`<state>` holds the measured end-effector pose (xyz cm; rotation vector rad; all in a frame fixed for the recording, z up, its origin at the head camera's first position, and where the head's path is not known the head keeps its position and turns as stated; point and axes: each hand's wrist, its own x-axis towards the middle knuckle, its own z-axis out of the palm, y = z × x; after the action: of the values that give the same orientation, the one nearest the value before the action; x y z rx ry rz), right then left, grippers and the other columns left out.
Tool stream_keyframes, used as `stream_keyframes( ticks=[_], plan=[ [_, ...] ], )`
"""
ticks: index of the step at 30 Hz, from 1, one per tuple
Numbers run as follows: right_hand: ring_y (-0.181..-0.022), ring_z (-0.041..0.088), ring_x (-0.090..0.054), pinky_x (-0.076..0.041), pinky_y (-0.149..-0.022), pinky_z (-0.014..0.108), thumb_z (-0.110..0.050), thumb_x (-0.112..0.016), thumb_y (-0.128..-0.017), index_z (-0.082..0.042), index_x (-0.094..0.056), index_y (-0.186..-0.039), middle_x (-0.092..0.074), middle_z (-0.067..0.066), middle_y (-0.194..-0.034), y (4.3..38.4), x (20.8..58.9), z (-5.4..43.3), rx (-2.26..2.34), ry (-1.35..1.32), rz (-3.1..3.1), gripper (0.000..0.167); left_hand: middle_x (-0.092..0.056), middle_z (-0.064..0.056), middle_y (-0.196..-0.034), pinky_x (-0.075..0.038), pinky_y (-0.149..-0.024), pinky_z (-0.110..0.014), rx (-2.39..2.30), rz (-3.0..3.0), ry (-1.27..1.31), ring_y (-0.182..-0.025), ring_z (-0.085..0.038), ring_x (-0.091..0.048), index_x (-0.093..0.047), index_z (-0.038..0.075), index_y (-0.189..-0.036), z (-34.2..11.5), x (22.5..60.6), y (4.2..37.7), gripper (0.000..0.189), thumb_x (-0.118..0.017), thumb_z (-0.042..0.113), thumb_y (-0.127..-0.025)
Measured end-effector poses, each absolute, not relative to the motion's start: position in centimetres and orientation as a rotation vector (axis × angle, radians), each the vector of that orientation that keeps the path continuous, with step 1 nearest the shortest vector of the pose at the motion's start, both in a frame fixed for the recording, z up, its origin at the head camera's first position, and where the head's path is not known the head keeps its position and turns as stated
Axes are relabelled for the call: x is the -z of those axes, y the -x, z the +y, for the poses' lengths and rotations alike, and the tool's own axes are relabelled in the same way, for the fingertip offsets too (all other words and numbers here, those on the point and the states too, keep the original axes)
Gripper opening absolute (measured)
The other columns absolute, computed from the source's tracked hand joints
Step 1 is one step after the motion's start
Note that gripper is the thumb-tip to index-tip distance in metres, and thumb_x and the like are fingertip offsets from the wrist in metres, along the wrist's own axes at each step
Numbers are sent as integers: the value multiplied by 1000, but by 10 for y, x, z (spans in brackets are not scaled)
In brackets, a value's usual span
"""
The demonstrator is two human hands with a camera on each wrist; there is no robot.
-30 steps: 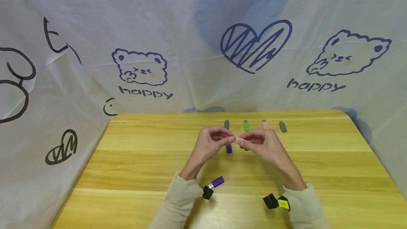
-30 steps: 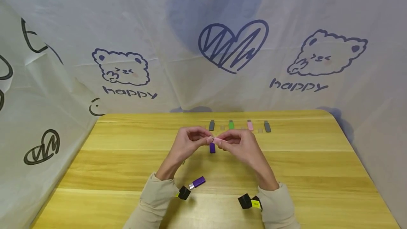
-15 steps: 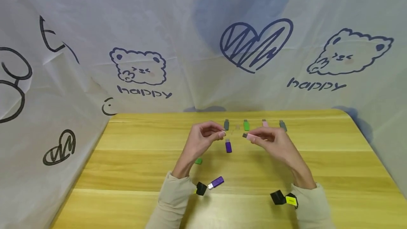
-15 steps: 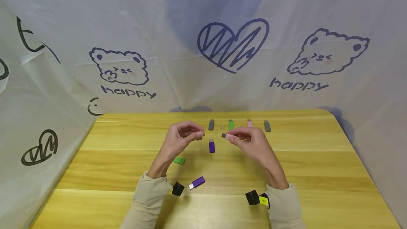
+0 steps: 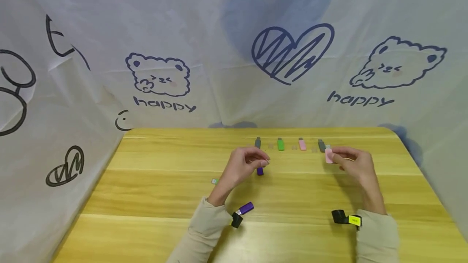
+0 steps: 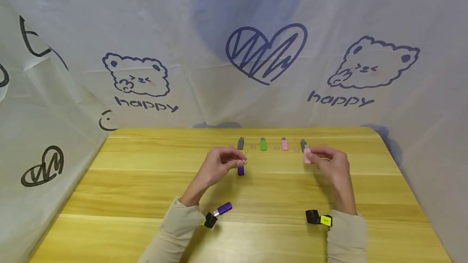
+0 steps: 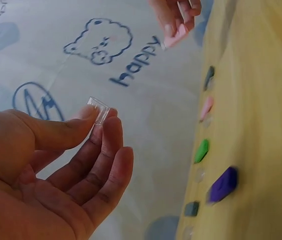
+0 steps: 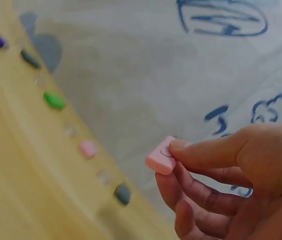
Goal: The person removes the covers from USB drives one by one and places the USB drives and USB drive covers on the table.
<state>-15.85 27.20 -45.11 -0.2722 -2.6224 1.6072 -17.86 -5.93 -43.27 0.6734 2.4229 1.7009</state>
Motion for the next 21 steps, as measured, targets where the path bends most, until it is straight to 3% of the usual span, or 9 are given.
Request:
stream_keyframes(
  ticks=[6,11,21],
  plan=[
    [-83,12,-63,-51,-70,22,-33,-74,-96,4,-72,-121,-76,10,-99,164,474,275,-1496,464,-2708,45,-76,-3,-95,-57,-69,-26,-1561,2441,-678,-83,-20,-71,-79,7,-97,-33,441,180,7,-72,5,-96],
    [-82,20,-66,-49,-67,25,-32,-75,-96,5,-75,-113,-76,12,-92,162,485,275,-1410,520,-2724,41,-73,3,-94,-53,-74,-21,-1388,2506,-727,-83,-6,-65,-79,7,-95,-4,438,188,7,-72,8,-97],
    [-93,37,-66,-48,-71,37,-31,-75,-96,1,-80,-101,-77,17,-95,160,486,271,-1229,506,-2758,32,-75,3,-90,-50,-70,-16,-1148,2502,-808,-78,-4,-64,-80,6,-93,51,435,210,9,-72,6,-97]
  ],
)
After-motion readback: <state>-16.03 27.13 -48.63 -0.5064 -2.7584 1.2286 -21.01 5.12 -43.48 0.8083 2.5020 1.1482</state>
